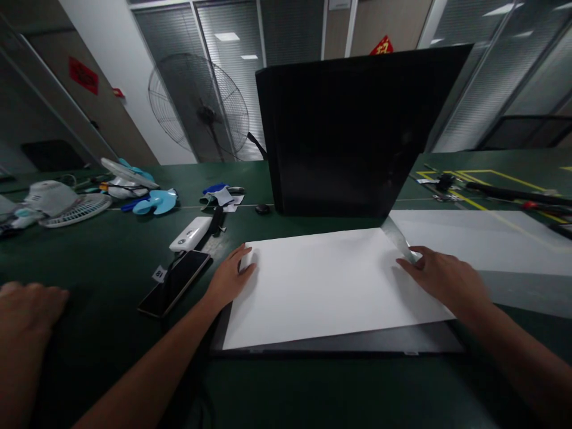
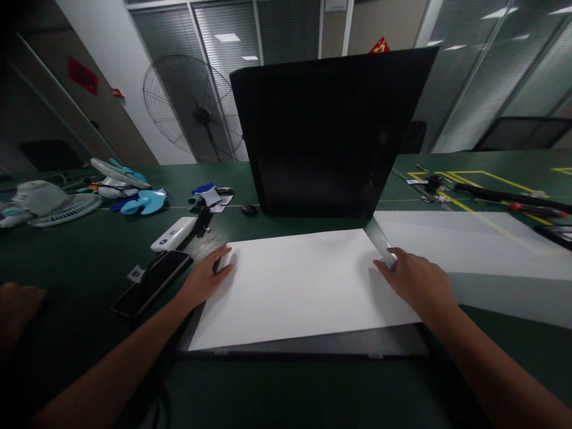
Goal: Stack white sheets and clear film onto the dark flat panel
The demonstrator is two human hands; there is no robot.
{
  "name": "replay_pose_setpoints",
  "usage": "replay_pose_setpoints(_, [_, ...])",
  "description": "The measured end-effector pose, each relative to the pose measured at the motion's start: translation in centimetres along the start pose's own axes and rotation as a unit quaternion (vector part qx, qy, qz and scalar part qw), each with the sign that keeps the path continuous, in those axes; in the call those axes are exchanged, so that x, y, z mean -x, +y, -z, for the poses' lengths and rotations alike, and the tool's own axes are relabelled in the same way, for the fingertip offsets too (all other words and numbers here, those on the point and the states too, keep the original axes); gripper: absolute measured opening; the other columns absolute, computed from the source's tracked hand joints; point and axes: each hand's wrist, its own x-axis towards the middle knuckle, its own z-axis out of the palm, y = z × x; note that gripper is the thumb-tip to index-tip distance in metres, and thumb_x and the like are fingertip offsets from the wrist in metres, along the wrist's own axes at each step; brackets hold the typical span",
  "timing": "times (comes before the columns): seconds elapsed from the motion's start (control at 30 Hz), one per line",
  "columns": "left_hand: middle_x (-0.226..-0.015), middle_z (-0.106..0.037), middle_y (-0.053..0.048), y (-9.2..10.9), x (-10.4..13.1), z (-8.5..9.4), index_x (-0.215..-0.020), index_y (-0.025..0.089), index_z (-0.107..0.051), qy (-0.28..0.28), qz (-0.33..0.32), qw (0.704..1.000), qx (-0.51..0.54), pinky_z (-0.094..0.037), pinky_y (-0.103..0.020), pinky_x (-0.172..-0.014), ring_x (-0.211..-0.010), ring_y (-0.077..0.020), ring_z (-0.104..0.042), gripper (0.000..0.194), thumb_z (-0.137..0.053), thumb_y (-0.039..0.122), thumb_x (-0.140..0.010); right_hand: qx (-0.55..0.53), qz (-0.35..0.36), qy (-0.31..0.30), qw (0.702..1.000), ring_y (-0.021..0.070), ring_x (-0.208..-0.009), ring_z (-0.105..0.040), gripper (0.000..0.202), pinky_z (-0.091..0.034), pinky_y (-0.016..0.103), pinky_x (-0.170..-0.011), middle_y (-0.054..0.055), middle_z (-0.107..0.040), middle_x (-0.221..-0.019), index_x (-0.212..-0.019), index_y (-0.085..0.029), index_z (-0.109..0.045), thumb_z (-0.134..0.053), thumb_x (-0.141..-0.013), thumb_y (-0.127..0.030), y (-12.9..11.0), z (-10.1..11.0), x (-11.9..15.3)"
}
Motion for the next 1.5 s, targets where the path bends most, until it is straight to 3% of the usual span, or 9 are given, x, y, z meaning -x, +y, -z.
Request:
replay_pose_setpoints(0.2, [-0.156, -0.049, -0.015, -0.1, 0.2, 0.3, -0.139, 0.016, -0.058, -0.015, -0.004, 1.000, 0.000, -0.033, -0.047, -0.122, -0.145, -0.0279, -0.047, 0.054, -0.050, 0.044, -0.093, -0.017, -0.011, -0.012, 1.000, 0.0330, -0.080, -0.069, 0.078, -0.054, 0.049, -0.067, 0.015, -0.072, -0.098, -0.144, -0.022, -0.057, -0.037, -0.091, -0.077, 0.0, 0.3, 0.3])
replay_pose_setpoints(0.5, [-0.157, -0.049, -0.013, 0.1, 0.4, 0.1, -0.138, 0.019, -0.057, -0.018, -0.027, 0.999, -0.023, -0.034, -0.051, -0.121, -0.146, -0.0291, -0.045, 0.050, -0.052, 0.041, -0.094, -0.001, 0.011, -0.005, 1.000, 0.0342, -0.079, -0.068, 0.074, -0.052, 0.047, -0.065, 0.016, -0.073, -0.094, -0.128, -0.022, -0.069, -0.041, -0.090, -0.078, 2.4, -0.4, -1.4])
replay_pose_setpoints(0.6, [-0.157, -0.048, -0.015, 0.1, 0.4, 0.1, -0.139, 0.017, -0.057, -0.030, -0.034, 0.998, -0.033, -0.035, -0.051, -0.121, -0.147, -0.0296, -0.043, 0.051, -0.050, 0.041, -0.095, -0.003, 0.034, 0.027, 0.999, 0.0346, -0.104, -0.066, 0.067, -0.052, 0.048, -0.083, 0.016, -0.070, -0.117, -0.138, -0.020, -0.061, -0.039, -0.096, -0.068, 3.8, -0.5, -2.4])
replay_pose_setpoints(0.7, [-0.159, -0.046, -0.015, 0.0, 0.4, 0.0, -0.139, 0.017, -0.058, -0.043, -0.046, 0.997, -0.044, -0.035, -0.051, -0.121, -0.149, -0.0306, -0.040, 0.050, -0.049, 0.042, -0.096, 0.001, 0.043, 0.041, 0.998, 0.0406, -0.135, -0.047, 0.077, -0.044, 0.051, -0.101, 0.025, -0.050, -0.148, -0.149, -0.010, -0.050, -0.044, -0.096, -0.066, 5.5, -1.3, -3.3])
replay_pose_setpoints(0.8, [-0.160, -0.045, -0.014, 0.0, 0.5, 0.0, -0.140, 0.018, -0.058, -0.052, -0.056, 0.996, -0.053, -0.033, -0.051, -0.122, -0.151, -0.0306, -0.037, 0.049, -0.048, 0.041, -0.098, 0.003, 0.021, 0.024, 0.999, 0.0461, -0.137, -0.044, 0.087, -0.043, 0.057, -0.100, 0.033, -0.043, -0.150, -0.147, -0.004, -0.050, -0.042, -0.095, -0.072, 7.1, -2.3, -3.9])
replay_pose_setpoints(0.97, [-0.160, -0.045, -0.014, 0.1, 0.5, 0.1, -0.140, 0.018, -0.058, -0.060, -0.059, 0.995, -0.062, -0.032, -0.053, -0.122, -0.151, -0.0312, -0.036, 0.048, -0.046, 0.040, -0.099, 0.001, 0.014, 0.010, 1.000, 0.0482, -0.132, -0.048, 0.087, -0.046, 0.059, -0.088, 0.029, -0.044, -0.151, -0.150, -0.013, -0.051, -0.034, -0.094, -0.077, 7.7, -2.7, -4.1])
replay_pose_setpoints(1.17, [-0.160, -0.045, -0.013, 0.2, 0.5, 0.2, -0.139, 0.019, -0.057, -0.059, -0.060, 0.994, -0.066, -0.032, -0.052, -0.122, -0.151, -0.0311, -0.037, 0.048, -0.047, 0.041, -0.098, 0.027, -0.003, 0.044, 0.999, 0.0403, -0.095, -0.068, 0.074, -0.049, 0.047, -0.065, 0.029, -0.066, -0.120, -0.135, -0.011, -0.064, -0.032, -0.098, -0.066, 6.4, 0.0, -2.7])
replay_pose_setpoints(1.27, [-0.160, -0.045, -0.013, 0.2, 0.6, 0.1, -0.139, 0.019, -0.058, -0.050, -0.064, 0.995, -0.065, -0.031, -0.051, -0.123, -0.150, -0.0304, -0.038, 0.048, -0.046, 0.042, -0.099, 0.051, -0.001, 0.066, 0.997, 0.0351, -0.075, -0.069, 0.071, -0.043, 0.042, -0.057, 0.026, -0.070, -0.100, -0.126, -0.013, -0.070, -0.028, -0.099, -0.064, 4.7, 1.9, -1.3])
replay_pose_setpoints(1.5, [-0.159, -0.046, -0.014, 0.5, 0.6, 0.1, -0.139, 0.017, -0.058, -0.045, -0.057, 0.995, -0.065, -0.030, -0.051, -0.123, -0.149, -0.0310, -0.039, 0.050, -0.046, 0.043, -0.099, 0.046, 0.093, 0.063, 0.993, 0.0281, -0.069, -0.067, 0.060, -0.050, 0.040, -0.059, 0.014, -0.074, -0.087, -0.101, -0.022, -0.078, -0.034, -0.099, -0.062, -4.7, 3.7, 4.6])
